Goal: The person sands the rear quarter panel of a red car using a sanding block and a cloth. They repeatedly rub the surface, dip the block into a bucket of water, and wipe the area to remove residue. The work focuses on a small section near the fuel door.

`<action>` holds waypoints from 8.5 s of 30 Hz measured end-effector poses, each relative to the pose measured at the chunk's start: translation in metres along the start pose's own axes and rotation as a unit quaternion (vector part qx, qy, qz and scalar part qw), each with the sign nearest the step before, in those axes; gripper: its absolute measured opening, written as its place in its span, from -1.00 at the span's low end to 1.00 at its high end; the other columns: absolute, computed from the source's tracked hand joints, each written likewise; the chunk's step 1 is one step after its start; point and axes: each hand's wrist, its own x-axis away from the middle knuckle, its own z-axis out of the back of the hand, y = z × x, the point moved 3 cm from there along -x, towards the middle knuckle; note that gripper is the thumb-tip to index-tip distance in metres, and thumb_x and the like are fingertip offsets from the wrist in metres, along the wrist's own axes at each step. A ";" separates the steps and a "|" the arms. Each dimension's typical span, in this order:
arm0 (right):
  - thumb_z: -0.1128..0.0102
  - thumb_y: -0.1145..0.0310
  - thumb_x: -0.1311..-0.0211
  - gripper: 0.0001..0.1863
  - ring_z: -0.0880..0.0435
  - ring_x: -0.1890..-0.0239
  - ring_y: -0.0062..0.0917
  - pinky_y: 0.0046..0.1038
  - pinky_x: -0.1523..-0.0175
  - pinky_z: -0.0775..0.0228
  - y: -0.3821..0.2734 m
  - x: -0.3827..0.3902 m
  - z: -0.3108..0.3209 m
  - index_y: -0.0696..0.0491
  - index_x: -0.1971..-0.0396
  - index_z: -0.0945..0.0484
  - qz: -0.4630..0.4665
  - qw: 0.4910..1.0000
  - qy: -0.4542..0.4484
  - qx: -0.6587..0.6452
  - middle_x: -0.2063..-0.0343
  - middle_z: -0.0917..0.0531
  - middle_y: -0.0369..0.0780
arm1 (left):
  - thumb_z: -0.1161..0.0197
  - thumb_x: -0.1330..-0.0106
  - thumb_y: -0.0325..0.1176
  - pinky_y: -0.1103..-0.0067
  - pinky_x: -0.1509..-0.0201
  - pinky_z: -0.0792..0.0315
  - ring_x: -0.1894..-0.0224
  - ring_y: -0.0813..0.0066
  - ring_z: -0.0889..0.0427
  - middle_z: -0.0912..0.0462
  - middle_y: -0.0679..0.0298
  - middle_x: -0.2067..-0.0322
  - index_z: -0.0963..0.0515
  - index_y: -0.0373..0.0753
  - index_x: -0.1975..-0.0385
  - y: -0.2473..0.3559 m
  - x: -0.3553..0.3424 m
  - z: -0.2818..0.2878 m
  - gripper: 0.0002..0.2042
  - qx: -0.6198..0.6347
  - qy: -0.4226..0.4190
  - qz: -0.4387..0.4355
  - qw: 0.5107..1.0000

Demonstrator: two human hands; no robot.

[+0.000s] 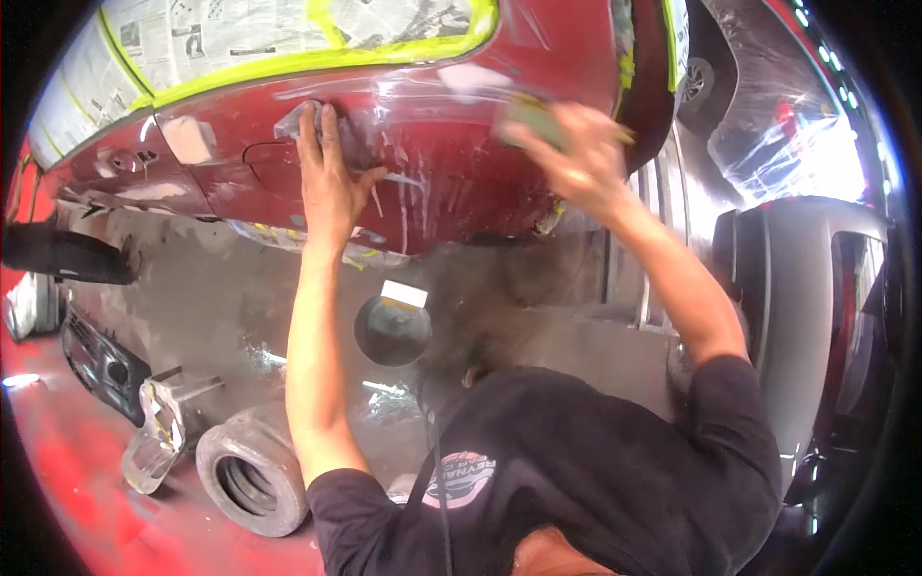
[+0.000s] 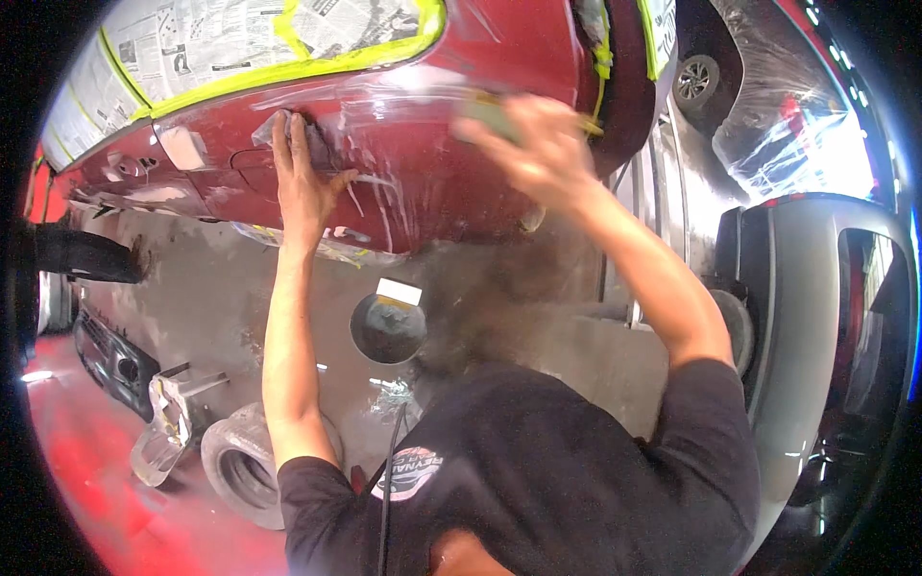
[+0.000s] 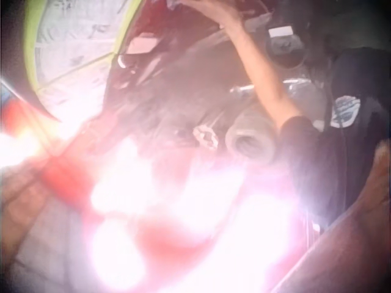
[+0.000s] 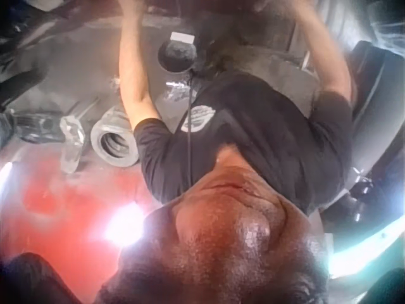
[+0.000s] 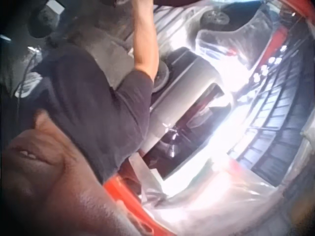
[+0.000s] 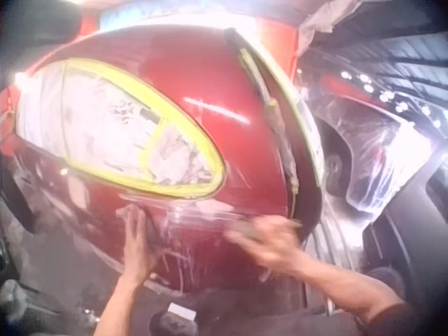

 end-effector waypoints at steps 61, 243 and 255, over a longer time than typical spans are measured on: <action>-0.37 0.38 -0.04 -0.41 -0.55 0.04 -0.37 -0.25 0.00 -0.38 -0.016 -0.107 -0.039 -0.23 -0.18 -0.70 0.061 0.991 -0.044 -0.114 0.17 -0.54 -0.30 | -0.66 -0.01 -0.29 -0.07 -0.55 -0.28 -0.52 -0.26 -0.28 -0.19 -0.07 -0.57 -0.22 -0.18 -0.59 -0.005 0.000 -0.007 0.05 -0.010 0.005 -0.006 1.000; -0.52 0.33 -0.12 -0.40 -0.61 -0.06 -0.10 -0.16 -0.21 -0.48 -0.184 0.160 0.082 -0.01 -0.24 -0.70 -0.451 0.818 -0.197 -0.299 -0.03 -0.64 -0.01 | -0.17 -0.57 -0.27 -0.06 -0.55 -0.09 -0.48 -0.33 -0.24 -0.28 -0.29 -0.44 -0.35 -0.40 -0.45 -0.049 -0.061 -0.001 -0.46 -0.041 0.203 -0.008 0.978; -0.44 0.27 -0.23 -0.43 -0.58 -0.17 -0.10 -0.15 -0.30 -0.46 -0.139 0.224 0.034 -0.02 -0.28 -0.68 -0.428 0.714 -0.197 -0.518 -0.10 -0.63 0.03 | 0.00 -0.65 -0.16 -0.06 -0.58 -0.04 -0.51 -0.32 -0.18 -0.24 -0.33 -0.45 -0.31 -0.48 -0.47 0.194 -0.045 -0.110 -0.43 -0.068 0.152 0.017 0.986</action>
